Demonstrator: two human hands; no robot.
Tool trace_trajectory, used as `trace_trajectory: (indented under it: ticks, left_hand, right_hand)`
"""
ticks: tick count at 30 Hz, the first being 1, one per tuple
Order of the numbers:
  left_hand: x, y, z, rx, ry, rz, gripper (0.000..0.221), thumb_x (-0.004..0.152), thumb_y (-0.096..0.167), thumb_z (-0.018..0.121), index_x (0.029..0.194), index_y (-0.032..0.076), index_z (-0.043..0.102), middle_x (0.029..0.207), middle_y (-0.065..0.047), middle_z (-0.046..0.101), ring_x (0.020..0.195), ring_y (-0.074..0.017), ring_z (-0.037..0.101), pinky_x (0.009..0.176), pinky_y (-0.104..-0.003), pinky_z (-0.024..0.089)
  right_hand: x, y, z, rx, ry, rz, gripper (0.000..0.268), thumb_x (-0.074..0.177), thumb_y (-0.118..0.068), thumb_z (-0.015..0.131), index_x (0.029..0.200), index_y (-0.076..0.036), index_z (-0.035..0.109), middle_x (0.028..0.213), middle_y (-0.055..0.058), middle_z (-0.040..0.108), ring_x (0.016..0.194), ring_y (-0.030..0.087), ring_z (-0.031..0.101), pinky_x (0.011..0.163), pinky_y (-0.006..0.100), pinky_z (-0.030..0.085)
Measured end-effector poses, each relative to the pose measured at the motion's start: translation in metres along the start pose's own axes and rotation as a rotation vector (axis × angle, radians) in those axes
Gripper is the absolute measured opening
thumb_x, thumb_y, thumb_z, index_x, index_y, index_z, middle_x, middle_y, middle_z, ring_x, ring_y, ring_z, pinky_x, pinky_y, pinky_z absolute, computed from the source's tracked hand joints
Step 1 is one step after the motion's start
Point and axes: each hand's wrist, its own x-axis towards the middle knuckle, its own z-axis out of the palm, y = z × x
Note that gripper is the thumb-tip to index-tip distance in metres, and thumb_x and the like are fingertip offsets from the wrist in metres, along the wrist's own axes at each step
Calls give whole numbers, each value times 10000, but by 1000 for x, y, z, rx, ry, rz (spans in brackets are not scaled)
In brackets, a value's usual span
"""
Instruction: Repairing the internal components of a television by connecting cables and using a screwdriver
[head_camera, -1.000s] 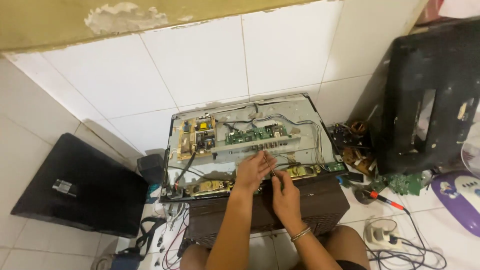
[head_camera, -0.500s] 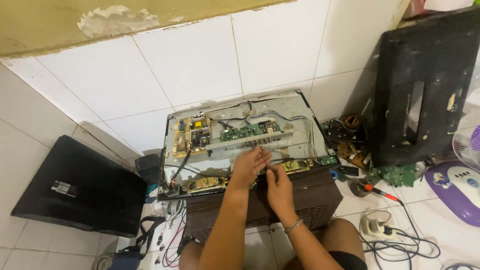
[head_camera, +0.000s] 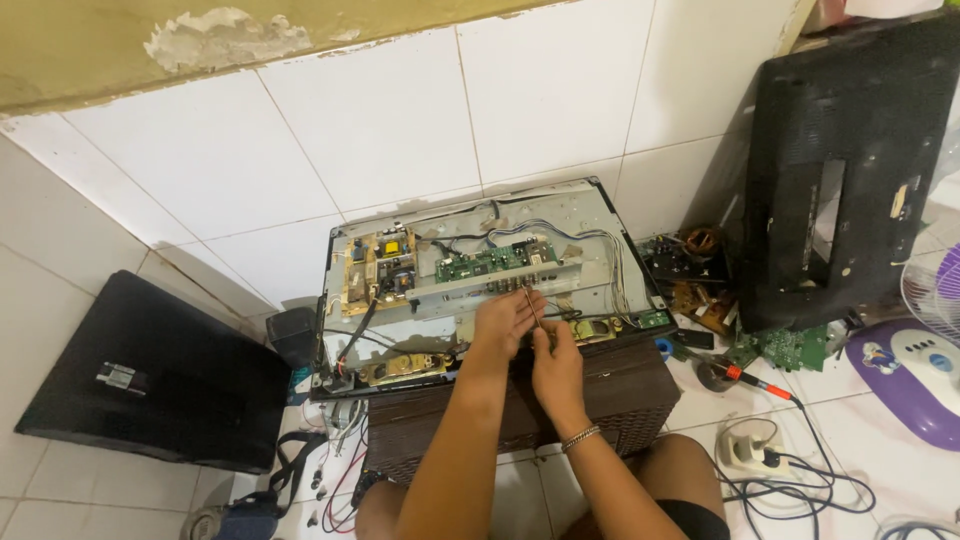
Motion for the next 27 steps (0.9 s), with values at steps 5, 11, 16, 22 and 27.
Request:
trace_trajectory:
  ticks: [5, 11, 16, 22, 27]
  left_hand:
    - [11, -3, 0, 19, 23, -15, 408, 1019, 273, 635, 1359, 55, 584, 1194, -129, 748, 1074, -273, 747, 1019, -437, 571]
    - [-3, 5, 5, 45, 37, -24, 407, 1001, 332, 669, 1343, 119, 613, 1167, -74, 761, 1064, -244, 751, 1032, -426, 560]
    - [-4, 7, 7, 22, 60, -36, 397, 983, 324, 703, 1311, 109, 640, 1152, -79, 760, 1081, -258, 744, 1026, -411, 564]
    - [-2, 7, 7, 28, 75, -48, 380, 984, 330, 703, 1293, 115, 651, 1123, -69, 763, 1075, -257, 747, 1030, -412, 560]
    - [-1, 5, 7, 10, 73, -39, 388, 990, 321, 689, 1300, 94, 633, 1121, -75, 762, 1065, -272, 747, 1042, -435, 545]
  right_hand:
    - [-3, -14, -3, 25, -2, 10, 237, 1051, -201, 553, 1180, -39, 667, 1145, 242, 731, 1167, 412, 669, 967, 522, 526]
    - [-7, -18, -3, 17, 0, 7, 233, 1053, -213, 553, 1170, -46, 665, 1140, 229, 733, 1174, 415, 667, 962, 534, 525]
    - [-5, -23, -2, 25, -10, 26, 240, 1054, -229, 546, 1176, -50, 649, 1159, 242, 719, 1192, 451, 645, 974, 568, 505]
    - [-1, -21, -3, -26, -11, 50, 229, 1052, -233, 547, 1173, -71, 654, 1140, 224, 728, 1172, 423, 662, 960, 540, 523]
    - [3, -20, -7, -64, -48, 60, 249, 1046, -260, 547, 1170, -70, 649, 1177, 247, 716, 1207, 440, 641, 988, 540, 511]
